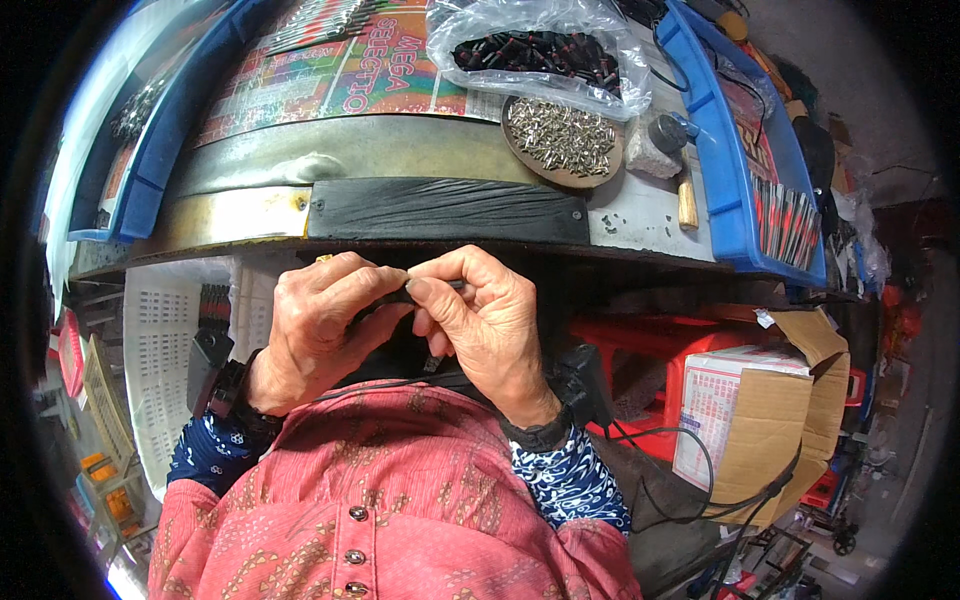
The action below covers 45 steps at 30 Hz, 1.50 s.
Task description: The person repeatedly picks up small metal key blanks and black plastic key heads from a cluttered workbench, inserts the metal blanks into the plastic heads, and places the assembled units into a blue tray. The process is repeated multiple times with consistent hand movements.
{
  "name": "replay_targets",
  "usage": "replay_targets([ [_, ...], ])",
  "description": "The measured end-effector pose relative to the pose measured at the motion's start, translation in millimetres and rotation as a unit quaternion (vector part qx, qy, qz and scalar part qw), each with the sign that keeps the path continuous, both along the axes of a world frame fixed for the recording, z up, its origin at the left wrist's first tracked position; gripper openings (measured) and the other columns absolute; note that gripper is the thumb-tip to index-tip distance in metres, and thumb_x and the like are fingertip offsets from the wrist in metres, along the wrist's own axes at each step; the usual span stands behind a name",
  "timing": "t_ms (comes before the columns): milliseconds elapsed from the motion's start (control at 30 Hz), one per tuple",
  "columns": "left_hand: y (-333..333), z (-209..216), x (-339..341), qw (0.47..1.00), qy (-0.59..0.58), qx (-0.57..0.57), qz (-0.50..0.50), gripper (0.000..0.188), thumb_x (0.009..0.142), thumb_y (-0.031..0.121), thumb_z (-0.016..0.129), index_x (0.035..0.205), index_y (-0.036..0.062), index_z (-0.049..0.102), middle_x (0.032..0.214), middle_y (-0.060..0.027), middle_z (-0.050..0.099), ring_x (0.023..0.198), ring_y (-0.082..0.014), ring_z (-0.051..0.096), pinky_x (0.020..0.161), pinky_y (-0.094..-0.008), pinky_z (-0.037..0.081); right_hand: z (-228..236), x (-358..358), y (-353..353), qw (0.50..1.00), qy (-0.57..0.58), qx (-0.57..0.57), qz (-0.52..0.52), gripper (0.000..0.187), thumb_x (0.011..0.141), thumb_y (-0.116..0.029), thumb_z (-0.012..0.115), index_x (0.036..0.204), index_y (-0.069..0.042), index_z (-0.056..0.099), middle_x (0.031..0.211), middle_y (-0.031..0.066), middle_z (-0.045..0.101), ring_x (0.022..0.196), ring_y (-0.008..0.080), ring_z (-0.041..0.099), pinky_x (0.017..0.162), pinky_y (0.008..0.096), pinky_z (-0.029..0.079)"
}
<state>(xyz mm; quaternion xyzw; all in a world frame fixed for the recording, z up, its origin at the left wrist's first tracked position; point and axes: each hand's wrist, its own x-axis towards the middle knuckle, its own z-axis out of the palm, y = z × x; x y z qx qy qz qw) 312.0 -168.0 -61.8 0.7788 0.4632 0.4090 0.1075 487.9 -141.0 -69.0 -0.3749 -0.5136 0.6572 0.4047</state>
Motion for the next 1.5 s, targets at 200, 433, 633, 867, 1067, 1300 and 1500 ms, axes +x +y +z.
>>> replay_targets([
  [200, 2, 2, 0, 1.0, 0.0, 0.009, 0.012, 0.017, 0.072, 0.009, 0.073, 0.082, 0.0079, 0.06, 0.069, -0.0078, 0.053, 0.058, -0.0276, 0.057, 0.051, -0.0381, 0.046, 4, -1, 3, 1.0, 0.015, -0.02, 0.005, 0.015, 0.095, -0.018, 0.064, 0.096, -0.003, 0.063, 0.068, 0.0004, 0.061, 0.053, 0.0025, 0.052, 0.048, 0.0165, 0.042],
  [433, 2, -2, 2, 1.0, -0.008, 0.018, 0.004, 0.019, 0.071, 0.01, 0.074, 0.079, 0.0085, 0.057, 0.067, -0.0075, 0.05, 0.057, -0.0275, 0.055, 0.05, -0.0378, 0.046, 8, -6, -1, 0.996, -0.066, 0.036, -0.042, 0.008, 0.094, -0.01, 0.062, 0.09, -0.003, 0.061, 0.067, -0.0006, 0.06, 0.054, 0.0019, 0.052, 0.047, 0.0169, 0.041],
  [633, 5, 4, -2, 1.0, -0.004, 0.019, 0.012, 0.02, 0.07, 0.011, 0.075, 0.083, 0.0086, 0.059, 0.069, -0.0077, 0.051, 0.058, -0.028, 0.055, 0.05, -0.0379, 0.046, 11, -8, 3, 0.998, -0.032, 0.034, -0.034, 0.012, 0.094, -0.014, 0.065, 0.091, -0.003, 0.062, 0.068, -0.0013, 0.06, 0.056, 0.0016, 0.053, 0.047, 0.0167, 0.042],
  [867, 3, 8, -2, 0.999, -0.03, -0.024, 0.012, 0.021, 0.07, 0.012, 0.076, 0.085, 0.009, 0.061, 0.067, -0.0083, 0.051, 0.057, -0.0279, 0.057, 0.05, -0.0385, 0.047, 8, -5, 2, 0.995, -0.041, 0.088, -0.034, 0.013, 0.094, -0.016, 0.065, 0.093, -0.003, 0.063, 0.07, -0.0015, 0.061, 0.058, 0.0022, 0.055, 0.048, 0.0167, 0.043],
  [1067, 5, 15, -7, 0.991, -0.098, -0.083, -0.039, 0.021, 0.072, 0.002, 0.076, 0.089, 0.0016, 0.065, 0.07, -0.0096, 0.058, 0.056, -0.0211, 0.058, 0.05, -0.0314, 0.045, 4, 1, 5, 0.996, 0.046, 0.07, 0.014, 0.02, 0.095, -0.021, 0.063, 0.097, -0.001, 0.065, 0.07, 0.0007, 0.062, 0.058, 0.0032, 0.055, 0.048, 0.0167, 0.044],
  [1300, 0, 15, -1, 0.993, -0.085, -0.082, -0.001, 0.018, 0.074, 0.008, 0.076, 0.084, 0.0036, 0.061, 0.071, -0.0126, 0.058, 0.062, -0.0315, 0.06, 0.053, -0.0371, 0.047, 1, -12, -5, 0.981, -0.028, 0.171, -0.087, 0.018, 0.096, -0.019, 0.061, 0.097, -0.002, 0.066, 0.073, 0.0013, 0.064, 0.056, 0.0033, 0.055, 0.048, 0.0172, 0.043],
  [1500, -2, 13, -5, 0.992, -0.084, -0.092, -0.005, 0.018, 0.074, 0.008, 0.076, 0.085, 0.0039, 0.062, 0.071, -0.0118, 0.058, 0.061, -0.0311, 0.059, 0.053, -0.0373, 0.047, 2, -9, -2, 0.996, 0.015, 0.08, -0.042, 0.018, 0.097, -0.019, 0.061, 0.094, -0.002, 0.066, 0.072, 0.0007, 0.063, 0.055, 0.0027, 0.054, 0.046, 0.0172, 0.042],
])
